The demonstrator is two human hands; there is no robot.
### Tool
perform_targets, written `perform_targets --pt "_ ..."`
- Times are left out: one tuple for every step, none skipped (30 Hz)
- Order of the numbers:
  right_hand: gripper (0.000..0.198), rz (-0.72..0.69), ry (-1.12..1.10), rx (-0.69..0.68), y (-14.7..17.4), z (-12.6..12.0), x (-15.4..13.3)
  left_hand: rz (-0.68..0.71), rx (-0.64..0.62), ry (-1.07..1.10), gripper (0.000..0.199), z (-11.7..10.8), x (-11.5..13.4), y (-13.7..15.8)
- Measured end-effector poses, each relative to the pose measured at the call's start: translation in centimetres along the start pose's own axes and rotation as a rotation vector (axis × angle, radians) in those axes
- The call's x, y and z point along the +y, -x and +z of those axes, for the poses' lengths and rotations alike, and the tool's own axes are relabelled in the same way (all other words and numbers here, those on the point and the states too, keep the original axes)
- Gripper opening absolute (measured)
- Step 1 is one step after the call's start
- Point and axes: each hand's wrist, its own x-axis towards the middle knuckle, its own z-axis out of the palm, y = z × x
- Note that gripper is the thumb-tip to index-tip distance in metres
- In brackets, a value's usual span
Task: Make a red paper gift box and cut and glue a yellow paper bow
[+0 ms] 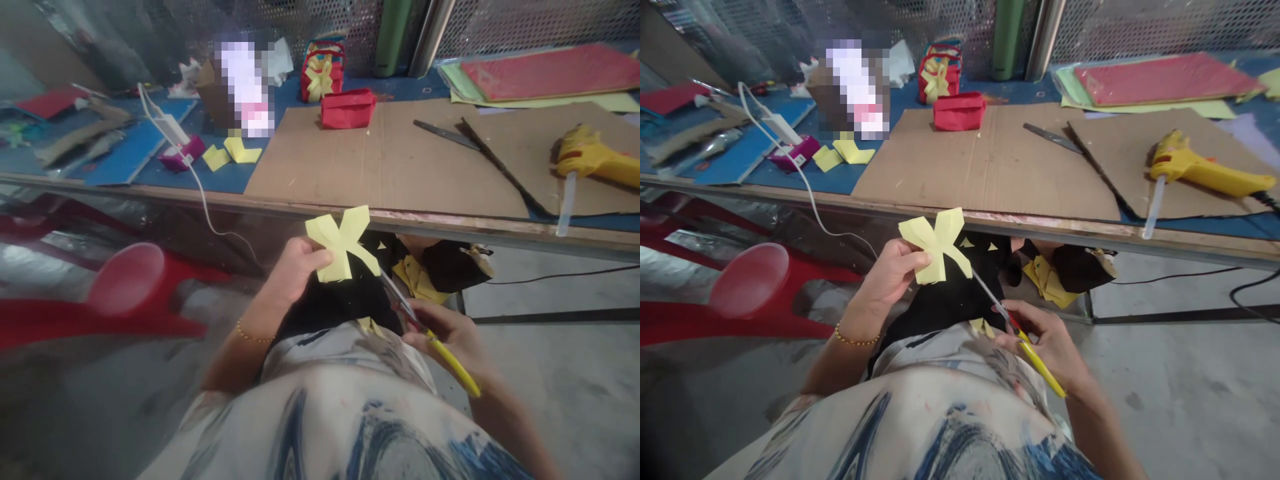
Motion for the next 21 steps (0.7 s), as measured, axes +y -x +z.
perform_targets --pt "0.039 0.012 -0.055 0.05 0.0 0.4 -0.2 0.01 0.004 0.002 0.024 0.2 -0.2 0.0" --pt "0.037 0.019 -0.109 0.109 -0.1 0.9 -0.5 0.02 0.009 0.005 0.023 0.4 -0.4 0.0" --pt "0.035 0.015 -0.161 0.178 -0.2 1.4 -0.7 0.026 0.011 0.007 0.023 0.6 -0.6 0.0" --pt "0.035 0.002 -0.207 0.243 -0.4 2.0 -1.0 0.028 0.011 0.006 0.023 0.9 -0.9 0.0" --pt "0.035 -0.023 -0.247 0.296 -0.7 2.6 -1.4 0.027 0.009 0.0 0.022 1.2 -1.1 0.0" --pt "0.036 -0.054 -0.283 0.337 -1.1 3.1 -1.7 0.026 0.007 -0.013 0.022 1.5 -1.3 0.1" --pt "0.038 -0.082 -0.312 0.358 -1.4 3.6 -2.0 0.026 0.005 -0.031 0.021 1.8 -1.5 0.2" --pt "0.04 -0.107 -0.331 0.374 -1.7 4.0 -2.4 0.025 0.003 -0.047 0.021 2.1 -1.7 0.3" --pt "0.042 -0.125 -0.336 0.391 -2.0 4.4 -2.7 0.025 0.003 -0.056 0.021 2.4 -1.8 0.4" --pt "0.044 -0.138 -0.332 0.411 -2.3 4.8 -3.0 0.023 0.006 -0.056 0.021 2.7 -2.0 0.5" --pt "0.046 -0.148 -0.321 0.442 -2.4 5.2 -3.3 0.019 0.011 -0.048 0.021 3.0 -2.1 0.6" --pt "0.047 -0.152 -0.309 0.475 -2.6 5.5 -3.5 0.014 0.015 -0.034 0.021 3.3 -2.3 0.7" --pt "0.046 -0.157 -0.302 0.51 -2.7 5.9 -3.7 0.007 0.016 -0.015 0.022 3.6 -2.4 0.8" --pt "0.045 -0.156 -0.297 0.544 -2.7 6.2 -3.9 0.001 0.015 0.004 0.022 3.8 -2.6 0.9" --pt "0.044 -0.147 -0.293 0.571 -2.8 6.4 -4.0 -0.004 0.011 0.018 0.023 4.0 -2.7 1.0" --pt "0.043 -0.132 -0.29 0.593 -2.8 6.6 -4.0 -0.011 0.002 0.027 0.023 4.1 -2.8 1.1" --pt "0.044 -0.115 -0.289 0.606 -2.8 6.7 -4.0 -0.02 -0.011 0.033 0.023 4.2 -2.8 1.2" --pt "0.046 -0.096 -0.292 0.611 -2.7 6.8 -4.0 -0.034 -0.026 0.034 0.023 4.3 -2.9 1.2" --pt "0.048 -0.08 -0.302 0.609 -2.7 6.9 -3.9 -0.05 -0.043 0.032 0.023 4.3 -2.9 1.2" --pt "0.052 -0.066 -0.316 0.604 -2.7 6.9 -3.8 -0.066 -0.063 0.03 0.023 4.2 -3.0 1.2" --pt "0.054 -0.055 -0.327 0.604 -2.6 6.9 -3.6 -0.08 -0.083 0.027 0.023 4.2 -3.0 1.2"
